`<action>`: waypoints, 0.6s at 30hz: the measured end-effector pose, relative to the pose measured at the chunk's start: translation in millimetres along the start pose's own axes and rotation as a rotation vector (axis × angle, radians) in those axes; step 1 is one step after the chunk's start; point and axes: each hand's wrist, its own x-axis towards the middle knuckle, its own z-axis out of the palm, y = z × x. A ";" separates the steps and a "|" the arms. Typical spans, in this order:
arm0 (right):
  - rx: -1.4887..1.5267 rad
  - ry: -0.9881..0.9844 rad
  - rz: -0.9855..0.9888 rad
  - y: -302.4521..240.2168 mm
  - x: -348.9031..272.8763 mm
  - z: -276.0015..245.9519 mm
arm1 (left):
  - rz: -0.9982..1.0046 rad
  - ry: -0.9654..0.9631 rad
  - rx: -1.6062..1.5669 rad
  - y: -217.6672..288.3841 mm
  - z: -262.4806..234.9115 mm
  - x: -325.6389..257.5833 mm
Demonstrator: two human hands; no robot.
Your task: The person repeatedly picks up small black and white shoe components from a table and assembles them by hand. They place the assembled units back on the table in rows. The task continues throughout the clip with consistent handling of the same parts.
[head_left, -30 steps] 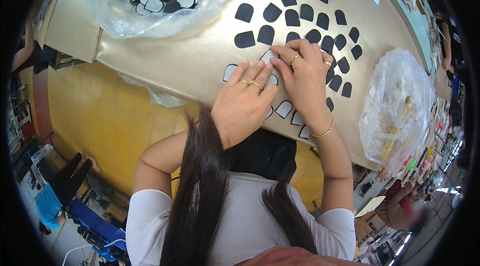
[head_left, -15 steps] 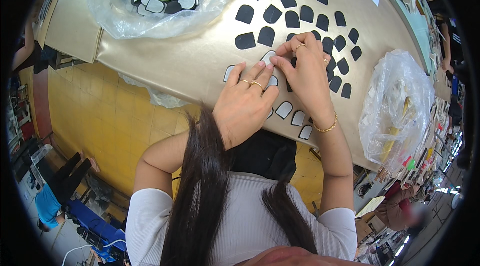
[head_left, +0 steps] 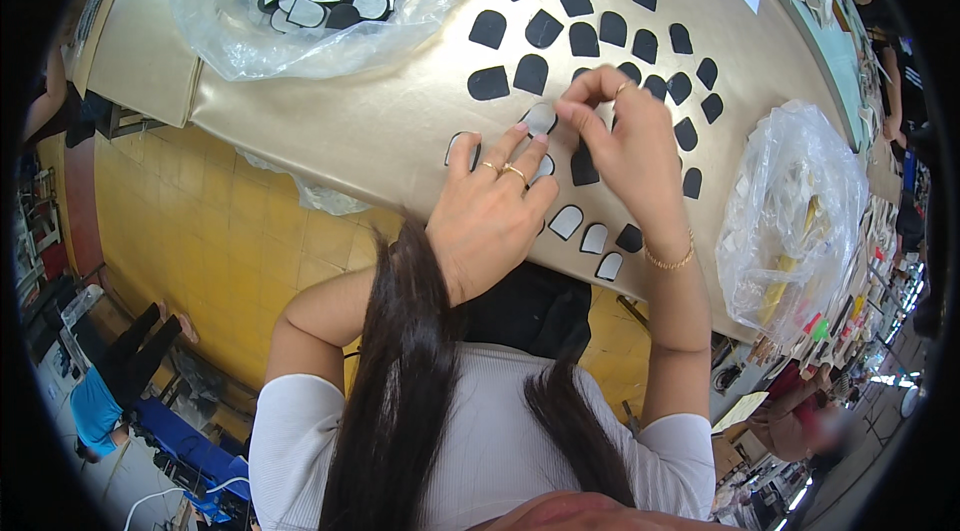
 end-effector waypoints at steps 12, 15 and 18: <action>-0.119 -0.211 -0.195 19.5 57.1 2.2 | -0.014 0.125 -0.200 -12.0 -4.8 11.5; -0.177 -0.209 -0.221 20.6 57.5 1.9 | -0.007 0.141 -0.210 -13.7 -4.1 12.9; -0.193 -0.214 -0.227 20.5 58.3 2.5 | -0.009 0.159 -0.198 -16.8 -3.8 15.5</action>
